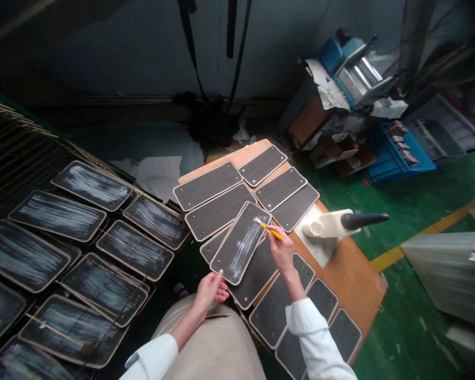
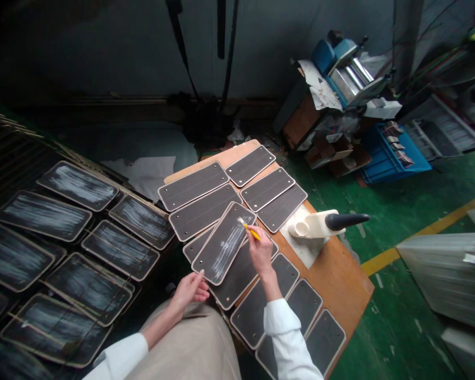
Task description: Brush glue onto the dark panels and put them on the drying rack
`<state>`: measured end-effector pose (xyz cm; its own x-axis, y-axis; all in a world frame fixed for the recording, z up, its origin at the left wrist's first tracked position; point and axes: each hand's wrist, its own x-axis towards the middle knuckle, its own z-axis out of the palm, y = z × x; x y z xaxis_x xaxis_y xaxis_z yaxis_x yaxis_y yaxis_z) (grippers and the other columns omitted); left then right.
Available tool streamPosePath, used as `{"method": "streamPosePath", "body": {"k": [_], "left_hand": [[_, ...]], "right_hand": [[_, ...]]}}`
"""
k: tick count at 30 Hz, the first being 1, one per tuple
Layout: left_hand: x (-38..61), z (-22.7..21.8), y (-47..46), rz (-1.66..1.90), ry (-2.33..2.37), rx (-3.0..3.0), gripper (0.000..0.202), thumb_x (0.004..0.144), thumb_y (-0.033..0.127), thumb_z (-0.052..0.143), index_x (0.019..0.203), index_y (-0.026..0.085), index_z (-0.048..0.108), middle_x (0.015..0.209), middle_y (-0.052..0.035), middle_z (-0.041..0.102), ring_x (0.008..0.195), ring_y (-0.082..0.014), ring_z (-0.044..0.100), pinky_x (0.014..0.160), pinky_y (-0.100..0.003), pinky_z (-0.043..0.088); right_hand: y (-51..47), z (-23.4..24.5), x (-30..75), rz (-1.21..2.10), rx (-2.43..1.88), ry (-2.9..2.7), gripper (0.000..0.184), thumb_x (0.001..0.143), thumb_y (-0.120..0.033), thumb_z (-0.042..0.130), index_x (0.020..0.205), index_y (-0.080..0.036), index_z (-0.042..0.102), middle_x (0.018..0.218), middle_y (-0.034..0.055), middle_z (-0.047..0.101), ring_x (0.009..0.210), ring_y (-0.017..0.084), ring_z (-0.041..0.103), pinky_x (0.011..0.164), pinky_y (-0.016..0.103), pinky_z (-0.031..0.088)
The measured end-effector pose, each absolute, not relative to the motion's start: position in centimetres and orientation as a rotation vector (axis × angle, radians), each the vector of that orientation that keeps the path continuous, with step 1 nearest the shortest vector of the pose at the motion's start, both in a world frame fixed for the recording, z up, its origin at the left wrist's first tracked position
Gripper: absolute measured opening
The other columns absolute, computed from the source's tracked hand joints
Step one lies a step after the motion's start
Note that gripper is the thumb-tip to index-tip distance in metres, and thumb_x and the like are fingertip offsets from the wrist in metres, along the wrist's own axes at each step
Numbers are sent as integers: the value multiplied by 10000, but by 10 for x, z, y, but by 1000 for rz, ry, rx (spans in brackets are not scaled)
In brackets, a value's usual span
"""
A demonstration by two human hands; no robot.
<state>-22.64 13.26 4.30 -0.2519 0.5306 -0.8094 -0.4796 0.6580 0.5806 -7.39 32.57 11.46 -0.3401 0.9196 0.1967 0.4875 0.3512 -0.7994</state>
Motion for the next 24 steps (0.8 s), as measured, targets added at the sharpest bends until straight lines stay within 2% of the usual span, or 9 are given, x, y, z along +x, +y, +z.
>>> {"method": "streamPosePath", "body": {"k": [4, 9, 12, 17, 21, 24], "left_hand": [[-228, 35, 132, 1068, 1582, 27, 405, 768, 553, 641, 741, 168, 518, 582, -9, 635, 457, -135, 645, 413, -209, 516], [-231, 33, 132, 1114, 1536, 12, 375, 746, 499, 690, 750, 157, 536, 583, -10, 630, 453, -128, 636, 414, -205, 519], [-233, 35, 132, 1133, 1523, -1, 337, 762, 451, 694, 761, 148, 548, 602, -22, 645, 461, -123, 637, 428, -205, 528], [-236, 34, 134, 1124, 1507, 5, 278, 802, 388, 669, 777, 135, 556, 616, -36, 658, 474, -124, 645, 449, -207, 538], [-237, 34, 135, 1112, 1497, 33, 256, 820, 370, 651, 799, 131, 562, 610, -32, 655, 470, -123, 643, 446, -206, 537], [-237, 34, 134, 1101, 1490, 40, 291, 798, 405, 670, 783, 138, 556, 595, -28, 648, 457, -128, 640, 425, -204, 526]], "right_hand": [[360, 111, -87, 555, -1190, -2187, 265, 990, -360, 436, 1097, -225, 638, 1063, 75, 662, 971, 224, 632, 846, 330, 485], [337, 96, -95, 528, -1180, -2410, 244, 998, -281, 420, 1104, -211, 629, 1030, 80, 665, 900, 213, 646, 788, 292, 479], [291, 97, -93, 677, -1108, -2512, 218, 994, -253, 433, 1093, -217, 623, 998, 72, 666, 881, 206, 647, 773, 277, 473], [222, 113, -86, 1116, -1043, -2478, 189, 992, -253, 442, 1065, -239, 616, 978, 51, 664, 855, 196, 647, 765, 274, 484], [227, 115, -87, 1412, -1098, -2237, 200, 987, -353, 465, 1023, -247, 630, 935, 29, 674, 792, 189, 659, 720, 273, 511], [264, 105, -91, 1411, -1161, -2090, 229, 966, -412, 496, 1001, -234, 636, 894, 24, 675, 697, 179, 662, 658, 269, 523]]}}
